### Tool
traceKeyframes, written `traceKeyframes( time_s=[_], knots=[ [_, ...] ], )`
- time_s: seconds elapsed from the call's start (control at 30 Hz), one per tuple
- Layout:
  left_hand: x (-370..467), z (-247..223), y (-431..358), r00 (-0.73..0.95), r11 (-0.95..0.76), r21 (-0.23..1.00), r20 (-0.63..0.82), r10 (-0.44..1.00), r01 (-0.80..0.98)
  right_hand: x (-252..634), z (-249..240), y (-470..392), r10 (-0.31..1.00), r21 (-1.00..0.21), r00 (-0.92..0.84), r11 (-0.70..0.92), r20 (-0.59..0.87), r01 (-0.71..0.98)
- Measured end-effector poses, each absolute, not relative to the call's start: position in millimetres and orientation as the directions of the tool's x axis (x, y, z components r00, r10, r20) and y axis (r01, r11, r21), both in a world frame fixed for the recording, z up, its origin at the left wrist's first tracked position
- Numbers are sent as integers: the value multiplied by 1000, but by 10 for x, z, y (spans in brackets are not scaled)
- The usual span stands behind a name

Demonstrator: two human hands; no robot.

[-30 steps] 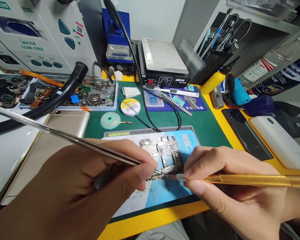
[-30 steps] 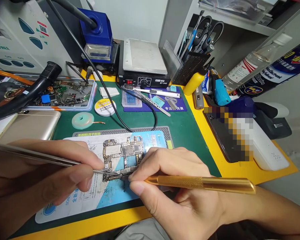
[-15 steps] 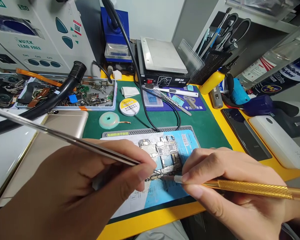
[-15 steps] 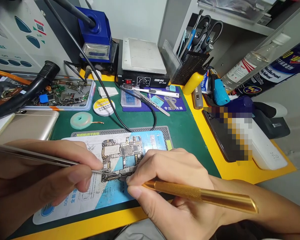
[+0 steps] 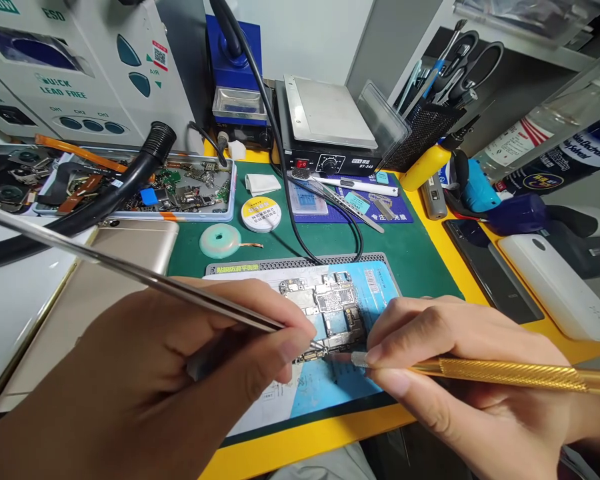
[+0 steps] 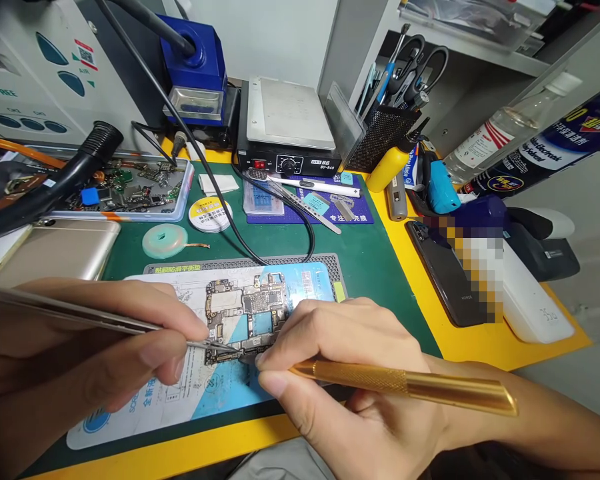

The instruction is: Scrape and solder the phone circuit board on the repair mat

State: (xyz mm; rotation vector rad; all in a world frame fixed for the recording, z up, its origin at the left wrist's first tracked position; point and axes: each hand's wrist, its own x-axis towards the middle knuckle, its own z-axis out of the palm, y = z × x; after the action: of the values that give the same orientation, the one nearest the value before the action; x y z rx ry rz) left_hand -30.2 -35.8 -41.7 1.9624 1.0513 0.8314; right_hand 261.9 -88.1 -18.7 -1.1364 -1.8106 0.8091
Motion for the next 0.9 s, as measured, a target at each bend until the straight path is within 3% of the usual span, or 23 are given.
traceKeyframes(
  time_s=[0.33,0.6,0.9],
  knots=[
    [-284,-398,-334,476,-420,824,215,853,379,2555,-119,-791,921,-801,-220,388,320,456],
    [-244,-457,-445,391,-264,821,54,919,506,2361,-90,-621,922,-789,-211,387,324,477],
    [-130,-488,-407,392,-265,819,53,918,509,2628,-246,-964,925,-816,-179,379,334,436]
  ],
)
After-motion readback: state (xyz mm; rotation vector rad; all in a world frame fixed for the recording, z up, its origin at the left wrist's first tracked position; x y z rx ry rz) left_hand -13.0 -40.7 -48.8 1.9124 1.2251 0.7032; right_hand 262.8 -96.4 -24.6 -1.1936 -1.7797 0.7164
